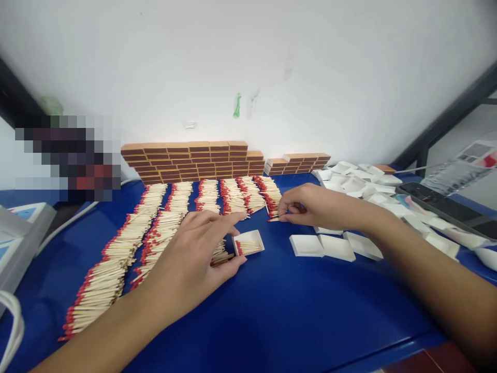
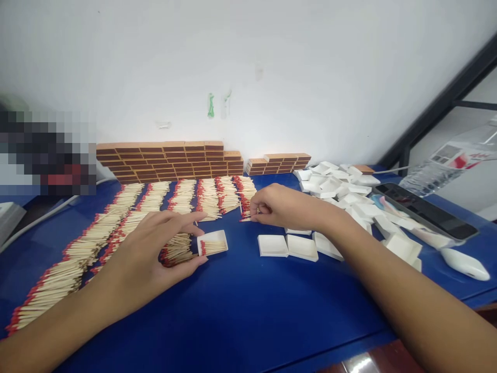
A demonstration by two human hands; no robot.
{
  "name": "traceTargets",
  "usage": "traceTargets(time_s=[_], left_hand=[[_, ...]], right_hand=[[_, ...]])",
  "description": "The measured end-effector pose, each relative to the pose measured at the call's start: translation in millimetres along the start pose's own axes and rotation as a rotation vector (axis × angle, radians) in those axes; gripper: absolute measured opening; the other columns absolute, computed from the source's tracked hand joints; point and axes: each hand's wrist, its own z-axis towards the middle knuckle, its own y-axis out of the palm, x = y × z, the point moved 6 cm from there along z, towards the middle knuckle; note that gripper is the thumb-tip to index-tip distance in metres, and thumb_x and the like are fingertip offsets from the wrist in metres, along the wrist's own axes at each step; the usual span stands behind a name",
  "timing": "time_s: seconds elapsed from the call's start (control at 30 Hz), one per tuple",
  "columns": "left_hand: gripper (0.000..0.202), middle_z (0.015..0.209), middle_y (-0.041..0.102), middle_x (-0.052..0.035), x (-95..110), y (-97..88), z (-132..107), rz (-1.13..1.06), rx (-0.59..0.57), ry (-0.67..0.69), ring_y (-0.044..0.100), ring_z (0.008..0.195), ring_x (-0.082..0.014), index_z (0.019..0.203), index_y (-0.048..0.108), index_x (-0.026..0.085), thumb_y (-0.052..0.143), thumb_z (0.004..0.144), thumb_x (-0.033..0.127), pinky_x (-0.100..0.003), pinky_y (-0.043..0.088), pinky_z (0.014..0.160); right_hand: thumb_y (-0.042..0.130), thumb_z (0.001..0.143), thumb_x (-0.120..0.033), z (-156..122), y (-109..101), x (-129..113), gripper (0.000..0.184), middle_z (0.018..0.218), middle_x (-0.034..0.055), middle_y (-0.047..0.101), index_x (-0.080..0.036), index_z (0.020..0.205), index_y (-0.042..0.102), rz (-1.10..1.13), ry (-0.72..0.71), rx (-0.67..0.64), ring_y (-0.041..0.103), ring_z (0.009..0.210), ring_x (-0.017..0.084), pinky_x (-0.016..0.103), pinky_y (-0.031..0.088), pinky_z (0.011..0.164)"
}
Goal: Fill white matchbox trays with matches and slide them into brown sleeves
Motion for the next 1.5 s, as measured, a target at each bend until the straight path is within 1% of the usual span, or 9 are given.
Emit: traceTargets(time_s=[0.13,0.23,0.43,0.57,0.87,1.1,1.23,1.4,1.5], left_hand=[[0.064,0.117,0.077,0.0026,-1,0.6,0,0.001,-0.006,-0.011,0.063,0.119,-0.0242,0.148,0.050,0.033,0.078,0.093,0.022,-0.041,0.046,0.105],[0.063,0.117,0.077,0.0025,-1,0.5,0,-0.003,-0.013,-0.019,0.063,0.119,-0.0246,0.148,0.050,0.033,0.079,0.093,0.024,-0.041,0.046,0.105],[0.063,0.116,0.077,0.0021,2,-0.1,1,-0.009,-0.018,-0.001,0.064,0.115,-0.0235,0.148,0.049,0.031,0.078,0.093,0.021,-0.041,0.046,0.105],[0.063,0.116,0.077,0.0024,2,0.8,1,-0.014,-0.025,-0.006,0.064,0.116,-0.0232,0.148,0.050,0.031,0.079,0.093,0.021,-0.040,0.046,0.103],[0.062,0.117,0.076,0.0017,0,1.1,0,-0.027,-0.031,-0.025,0.063,0.116,-0.0237,0.148,0.050,0.033,0.078,0.093,0.022,-0.041,0.047,0.104],[0.061,0.117,0.075,0.0012,0,2.2,0,-0.022,-0.039,-0.021,0.063,0.117,-0.0241,0.148,0.050,0.033,0.077,0.094,0.022,-0.041,0.047,0.105],[0.061,0.118,0.076,0.0010,0,2.2,0,-0.019,-0.043,-0.021,0.063,0.117,-0.0244,0.148,0.049,0.033,0.077,0.095,0.023,-0.042,0.047,0.105],[0.060,0.117,0.076,0.0002,1,1.1,0,-0.021,-0.034,-0.013,0.064,0.116,-0.0250,0.148,0.050,0.033,0.076,0.095,0.022,-0.042,0.048,0.103],[0.061,0.117,0.077,0.0005,1,0.7,0,-0.023,-0.030,-0.005,0.064,0.116,-0.0248,0.148,0.050,0.033,0.076,0.094,0.022,-0.042,0.048,0.104]], right_hand=[[0.068,0.095,-0.041,-1,0,0,0.022,0.068,-0.0020,0.058,-0.022,0.086,0.074,0.016,0.043,-0.026,0.048,0.058,0.013,0.030,0.030,0.057],[0.069,0.095,-0.044,-1,-2,-3,0.024,0.066,-0.0029,0.056,-0.022,0.089,0.075,0.040,0.044,-0.026,0.046,0.057,0.013,0.030,0.029,0.057],[0.066,0.097,-0.040,-2,-3,-11,0.025,0.064,-0.0036,0.054,-0.021,0.085,0.076,0.030,-0.038,-0.035,0.047,0.056,0.012,0.029,0.033,0.058],[0.068,0.095,-0.036,-2,-2,-8,0.021,0.065,-0.0034,0.056,-0.021,0.084,0.076,0.007,-0.019,-0.030,0.048,0.056,0.012,0.029,0.033,0.057],[0.067,0.091,-0.027,-4,-2,2,0.012,0.067,-0.0037,0.057,-0.022,0.081,0.072,-0.020,0.009,-0.042,0.047,0.057,0.012,0.029,0.031,0.057],[0.068,0.095,-0.032,-3,-5,0,0.013,0.066,-0.0050,0.051,-0.023,0.090,0.075,-0.006,-0.033,0.010,0.044,0.057,0.012,0.028,0.029,0.056],[0.066,0.097,-0.035,-1,-4,-4,0.017,0.068,-0.0039,0.054,-0.023,0.091,0.077,0.006,-0.079,0.003,0.046,0.058,0.012,0.028,0.031,0.057],[0.065,0.095,-0.032,-1,-2,1,0.016,0.067,-0.0039,0.055,-0.022,0.088,0.075,0.008,-0.039,-0.011,0.048,0.058,0.013,0.029,0.031,0.058],[0.064,0.096,-0.036,-1,1,3,0.019,0.067,-0.0039,0.055,-0.022,0.087,0.073,0.015,-0.009,-0.037,0.047,0.058,0.013,0.029,0.031,0.058]])
